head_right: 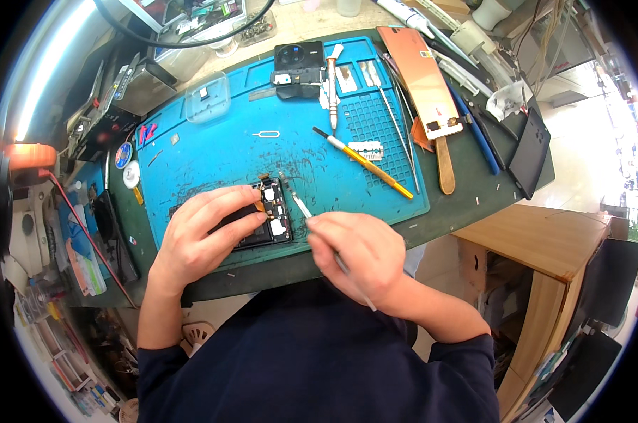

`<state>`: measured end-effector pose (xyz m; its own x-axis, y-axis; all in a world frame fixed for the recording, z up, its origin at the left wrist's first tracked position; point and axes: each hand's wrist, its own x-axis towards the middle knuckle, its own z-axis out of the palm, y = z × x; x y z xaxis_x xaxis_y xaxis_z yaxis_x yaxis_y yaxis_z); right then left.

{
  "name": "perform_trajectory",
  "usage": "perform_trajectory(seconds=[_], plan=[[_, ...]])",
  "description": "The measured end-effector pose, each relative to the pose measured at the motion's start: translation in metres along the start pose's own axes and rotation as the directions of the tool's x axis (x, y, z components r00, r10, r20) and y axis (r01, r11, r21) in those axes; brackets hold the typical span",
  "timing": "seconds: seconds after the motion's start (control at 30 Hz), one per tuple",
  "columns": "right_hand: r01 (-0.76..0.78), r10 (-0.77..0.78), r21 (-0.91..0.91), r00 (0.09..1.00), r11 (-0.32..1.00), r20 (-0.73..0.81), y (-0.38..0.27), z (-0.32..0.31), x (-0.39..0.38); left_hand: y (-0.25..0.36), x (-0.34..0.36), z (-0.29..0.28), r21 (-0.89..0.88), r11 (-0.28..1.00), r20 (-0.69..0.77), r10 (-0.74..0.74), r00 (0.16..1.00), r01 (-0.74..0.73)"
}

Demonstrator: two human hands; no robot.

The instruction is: The person repairs a smartphone by manipulating its internal components and applying adhesive. They use a screwdriver to adjust parts on the motherboard, a brush to clean the interior, and a syringe to apply glue along the device's edge. The person also uses a second phone to record the work area.

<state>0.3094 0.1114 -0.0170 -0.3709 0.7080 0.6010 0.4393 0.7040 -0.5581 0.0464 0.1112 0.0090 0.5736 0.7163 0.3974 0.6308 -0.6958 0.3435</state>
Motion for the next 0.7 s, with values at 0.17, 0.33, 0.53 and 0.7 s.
perform_trajectory(seconds=[0.17,0.33,0.53,0.7], plan=[[-0.283,0.285,0.094,0.958,0.954,-0.006,-0.003,-0.007,0.005,-0.002,-0.001,-0.002,-0.063,0.998,-0.038,-0.01,0.999,0.007],[-0.296,0.298,-0.036,0.953,0.954,0.059,-0.002,-0.02,0.01,-0.005,-0.008,-0.007,-0.091,0.995,-0.079,-0.043,0.996,0.036],[0.014,0.04,-0.354,0.989,0.935,0.145,-0.003,0.009,0.036,0.007,-0.005,-0.024,0.07,0.981,-0.106,-0.173,0.979,0.181],[0.046,0.007,-0.46,0.993,0.887,0.115,0.003,0.007,0.039,0.026,-0.029,-0.035,0.076,0.94,-0.147,-0.32,0.936,0.333]])
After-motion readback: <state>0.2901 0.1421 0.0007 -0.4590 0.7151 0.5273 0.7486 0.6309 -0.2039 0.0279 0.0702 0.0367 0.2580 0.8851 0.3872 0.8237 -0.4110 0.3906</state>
